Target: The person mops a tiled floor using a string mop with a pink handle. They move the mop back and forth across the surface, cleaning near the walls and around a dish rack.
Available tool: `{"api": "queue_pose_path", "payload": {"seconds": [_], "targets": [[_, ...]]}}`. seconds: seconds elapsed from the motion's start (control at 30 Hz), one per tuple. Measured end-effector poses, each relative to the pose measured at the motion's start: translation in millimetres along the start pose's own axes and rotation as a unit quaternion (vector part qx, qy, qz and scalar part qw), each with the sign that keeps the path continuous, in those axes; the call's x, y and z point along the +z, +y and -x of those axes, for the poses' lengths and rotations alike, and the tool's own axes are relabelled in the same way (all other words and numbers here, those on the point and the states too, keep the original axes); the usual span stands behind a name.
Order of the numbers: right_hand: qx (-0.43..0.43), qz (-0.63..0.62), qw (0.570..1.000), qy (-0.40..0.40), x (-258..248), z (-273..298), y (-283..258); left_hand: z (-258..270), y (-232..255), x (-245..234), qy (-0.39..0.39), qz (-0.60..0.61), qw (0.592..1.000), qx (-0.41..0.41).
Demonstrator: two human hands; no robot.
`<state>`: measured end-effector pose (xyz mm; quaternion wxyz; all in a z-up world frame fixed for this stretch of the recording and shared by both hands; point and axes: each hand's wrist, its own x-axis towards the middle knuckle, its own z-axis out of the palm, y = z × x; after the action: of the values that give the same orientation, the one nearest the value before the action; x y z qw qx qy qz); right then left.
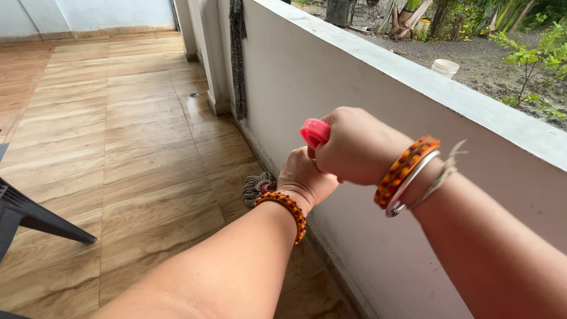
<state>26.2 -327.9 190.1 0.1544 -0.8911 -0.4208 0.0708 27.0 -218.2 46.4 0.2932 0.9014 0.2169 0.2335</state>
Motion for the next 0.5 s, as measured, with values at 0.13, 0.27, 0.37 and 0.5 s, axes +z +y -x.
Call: {"api": "queue_pose_path", "payload": {"seconds": [0.13, 0.27, 0.37, 0.5], "targets": [[-0.073, -0.012, 0.996, 0.039, 46, -26, 12, -14, -38, 8, -0.059, 0.004, 0.998, -0.029], [-0.065, -0.071, 0.995, 0.011, 85, -57, 9, -29, -79, 8, -0.131, 0.041, 0.986, -0.094], [-0.007, -0.039, 0.999, -0.035, 97, -96, -6, -54, -102, -2, -0.156, 0.056, 0.975, -0.15], [0.007, -0.02, 0.999, -0.048, 109, -155, -28, -92, -140, -21, -0.165, 0.063, 0.966, -0.191]]}}
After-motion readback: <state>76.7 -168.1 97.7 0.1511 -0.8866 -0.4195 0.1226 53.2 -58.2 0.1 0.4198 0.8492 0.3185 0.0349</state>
